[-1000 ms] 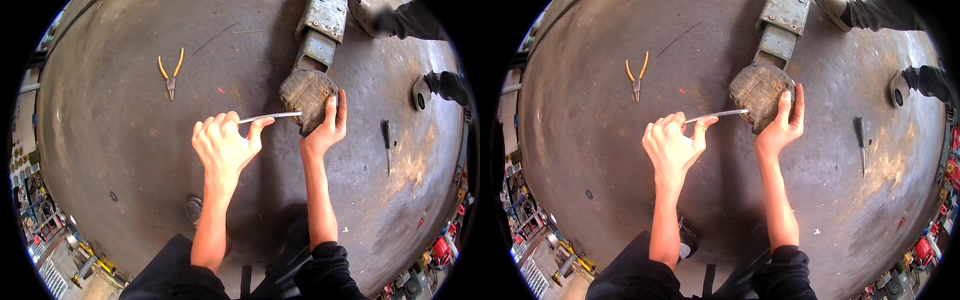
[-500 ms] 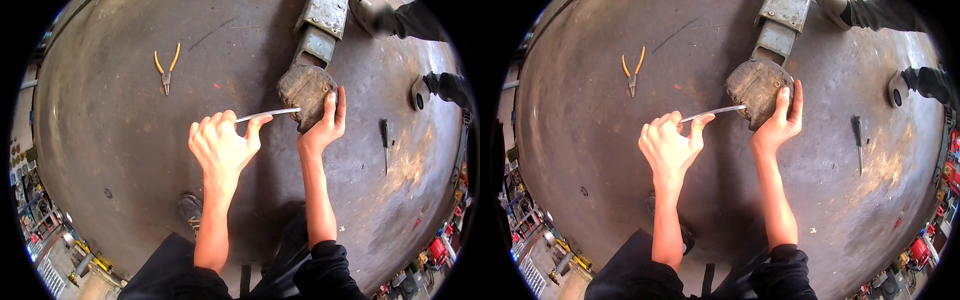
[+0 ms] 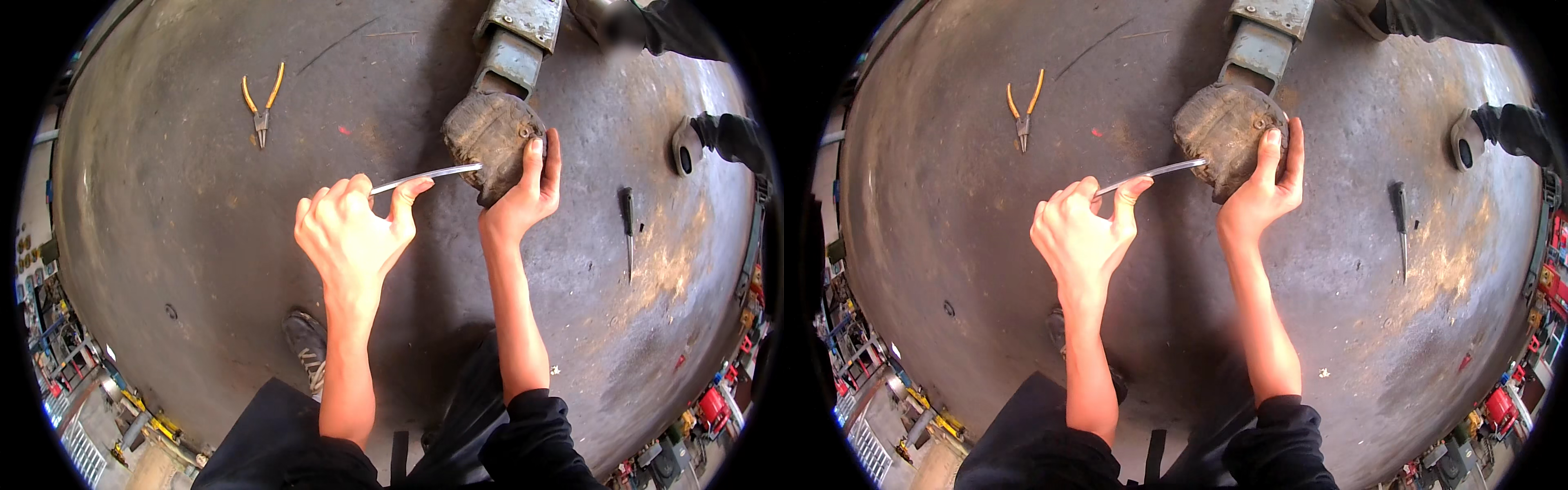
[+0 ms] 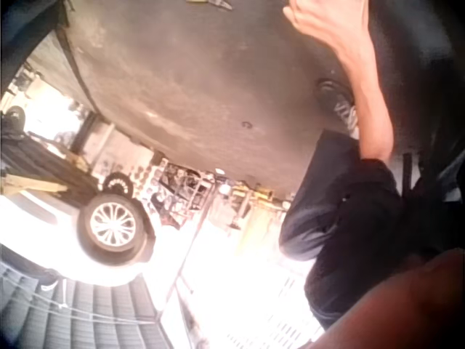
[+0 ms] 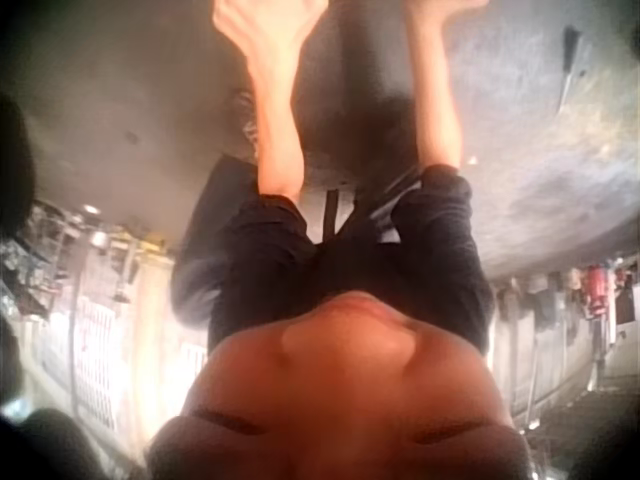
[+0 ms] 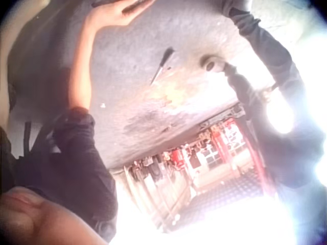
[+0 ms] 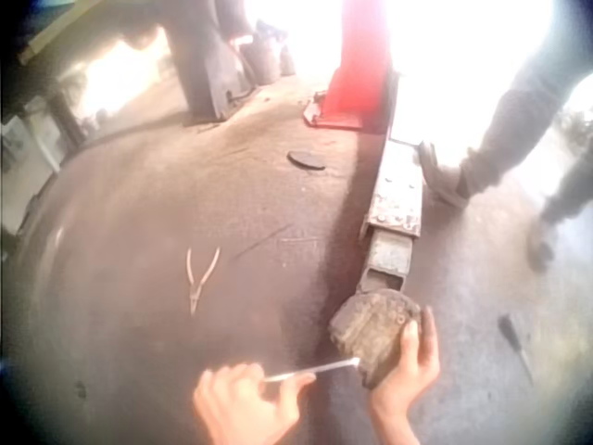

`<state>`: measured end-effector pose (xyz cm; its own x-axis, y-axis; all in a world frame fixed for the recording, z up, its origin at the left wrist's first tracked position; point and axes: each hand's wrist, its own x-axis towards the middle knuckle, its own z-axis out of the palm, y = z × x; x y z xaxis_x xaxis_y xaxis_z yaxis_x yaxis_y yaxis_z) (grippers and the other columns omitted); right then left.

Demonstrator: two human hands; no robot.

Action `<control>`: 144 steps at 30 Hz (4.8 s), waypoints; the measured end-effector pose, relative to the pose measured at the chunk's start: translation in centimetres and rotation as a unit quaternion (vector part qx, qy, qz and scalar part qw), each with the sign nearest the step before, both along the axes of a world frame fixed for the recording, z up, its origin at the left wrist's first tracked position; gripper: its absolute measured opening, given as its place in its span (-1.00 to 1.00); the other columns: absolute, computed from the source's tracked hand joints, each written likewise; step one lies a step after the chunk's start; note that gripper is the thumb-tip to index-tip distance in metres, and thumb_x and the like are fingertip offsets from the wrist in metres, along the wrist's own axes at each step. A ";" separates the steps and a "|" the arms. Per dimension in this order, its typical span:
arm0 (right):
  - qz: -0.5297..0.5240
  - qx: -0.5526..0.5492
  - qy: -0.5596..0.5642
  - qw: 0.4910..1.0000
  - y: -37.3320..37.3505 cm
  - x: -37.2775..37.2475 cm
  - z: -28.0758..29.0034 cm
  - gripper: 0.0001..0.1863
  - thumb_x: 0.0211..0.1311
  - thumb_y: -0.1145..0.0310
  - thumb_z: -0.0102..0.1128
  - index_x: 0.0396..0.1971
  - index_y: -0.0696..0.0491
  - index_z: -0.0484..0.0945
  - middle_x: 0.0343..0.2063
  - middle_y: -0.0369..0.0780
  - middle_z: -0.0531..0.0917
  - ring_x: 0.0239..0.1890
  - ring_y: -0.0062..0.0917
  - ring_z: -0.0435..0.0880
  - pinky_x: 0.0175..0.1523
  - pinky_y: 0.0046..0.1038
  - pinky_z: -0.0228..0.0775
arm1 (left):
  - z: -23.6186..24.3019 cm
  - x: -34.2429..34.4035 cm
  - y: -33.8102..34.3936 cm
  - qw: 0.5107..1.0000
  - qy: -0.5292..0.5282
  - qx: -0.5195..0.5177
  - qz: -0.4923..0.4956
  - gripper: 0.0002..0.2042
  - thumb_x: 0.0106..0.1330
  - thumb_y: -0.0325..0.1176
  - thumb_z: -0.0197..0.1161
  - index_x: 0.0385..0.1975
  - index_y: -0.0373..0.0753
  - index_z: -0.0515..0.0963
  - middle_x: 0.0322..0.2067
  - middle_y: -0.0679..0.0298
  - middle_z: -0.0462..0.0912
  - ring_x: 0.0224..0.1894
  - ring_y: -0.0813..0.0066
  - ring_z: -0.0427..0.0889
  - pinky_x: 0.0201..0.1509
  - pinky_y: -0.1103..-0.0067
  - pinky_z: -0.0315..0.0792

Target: The person retrieves a metal rod from a tool cart, then uses it to repeatedly scrape and pry at a small, dirty metal part clamped in a vise. The person rotates the part and continues scraping different areas with the rod.

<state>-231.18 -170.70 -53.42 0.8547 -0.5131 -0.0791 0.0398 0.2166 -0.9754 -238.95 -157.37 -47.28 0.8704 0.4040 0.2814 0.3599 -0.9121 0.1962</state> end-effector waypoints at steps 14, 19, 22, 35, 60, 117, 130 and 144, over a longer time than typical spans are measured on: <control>-0.002 0.002 -0.004 1.000 -0.1 0.0 -0.1 -0.52 0.33 0.33 0.19 0.19 0.23 0.43 0.00 -0.12 0.58 -0.01 -0.49 0.57 0.09 -0.44 0.46 | -0.1 -0.3 -0.8 1.000 0.005 -0.007 0.021 -0.31 0.08 0.29 0.30 -0.88 -0.26 0.31 -0.83 0.21 0.36 -0.73 0.16 0.40 -0.56 0.37 0.15; -0.012 0.006 -0.004 1.000 0.1 0.0 0.1 -0.53 0.34 0.34 0.18 0.16 0.26 0.44 0.00 -0.14 0.61 -0.02 -0.50 0.58 0.12 -0.45 0.43 | -0.1 -0.5 -1.1 0.999 0.015 -0.009 0.034 -0.32 0.06 0.29 0.32 -0.87 -0.25 0.28 -0.83 0.24 0.33 -0.74 0.18 0.34 -0.56 0.38 0.10; -0.019 0.007 -0.001 1.000 0.1 0.1 0.4 -0.52 0.33 0.33 0.19 0.16 0.27 0.44 -0.01 -0.15 0.61 -0.02 -0.51 0.58 0.11 -0.46 0.44 | 0.1 -0.3 -1.2 0.998 0.031 -0.019 0.043 -0.32 0.05 0.28 0.33 -0.86 -0.25 0.27 -0.83 0.25 0.32 -0.74 0.19 0.32 -0.56 0.39 0.09; -0.015 0.036 -0.014 0.999 0.0 0.2 0.4 -0.52 0.32 0.35 0.19 0.16 0.30 0.44 -0.02 -0.15 0.63 -0.04 -0.53 0.59 0.10 -0.47 0.44 | 0.6 -0.8 -2.2 0.997 0.028 -0.013 0.073 -0.28 0.05 0.28 0.36 -0.79 -0.27 0.16 -0.80 0.25 0.16 -0.70 0.23 0.13 -0.57 0.37 0.07; 0.022 -0.045 -0.005 0.999 1.6 -0.2 0.4 -0.57 0.35 0.44 0.10 0.18 0.28 0.42 0.09 -0.08 0.57 0.18 -0.39 0.50 0.29 -0.39 0.26 | 3.3 -0.4 0.4 0.967 0.229 -0.070 0.088 -0.30 0.17 0.34 0.19 -0.62 -0.37 0.47 -0.72 0.11 0.39 -0.58 0.06 0.39 -0.44 0.31 0.33; 0.173 -0.067 -0.199 0.962 2.6 2.8 -2.6 -0.37 0.08 0.30 -0.37 0.02 0.39 0.47 0.09 0.07 0.54 0.25 -0.20 0.42 0.40 -0.22 0.18 | 0.1 -0.9 4.2 0.986 0.058 -0.147 0.049 -0.37 0.19 0.07 0.36 -0.75 -0.31 0.17 -0.76 0.31 -0.05 -0.70 0.46 -0.02 -0.59 0.46 -0.11; 0.056 -0.134 -0.144 0.979 3.1 2.4 -0.9 -0.52 0.17 0.47 -0.38 -0.21 0.38 0.58 -0.05 0.00 0.63 0.03 -0.35 0.57 0.20 -0.39 0.38 | 0.6 -2.1 1.8 0.969 0.053 -0.227 0.088 -0.46 0.38 0.04 0.15 -0.66 -0.27 0.22 -0.66 0.50 0.01 -0.57 0.72 -0.03 -0.51 0.55 -0.23; 0.041 -0.169 -0.239 0.955 4.7 2.9 -2.0 -0.66 0.09 0.71 -0.21 -0.33 0.29 0.63 -0.33 -0.09 0.68 -0.20 -0.39 0.66 0.00 -0.48 0.44 | -1.5 -3.6 -8.1 0.891 -0.105 -0.328 0.297 -0.55 0.41 -0.22 0.18 -0.70 -0.33 0.30 -0.77 0.35 0.19 -0.65 0.67 0.13 -0.59 0.52 -0.04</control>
<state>-228.32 -165.98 -55.47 0.7907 -0.3698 0.4878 0.4940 -0.0851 -0.8653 -242.55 -165.51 -48.79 0.4049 0.9128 -0.0532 0.6337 -0.2382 0.7360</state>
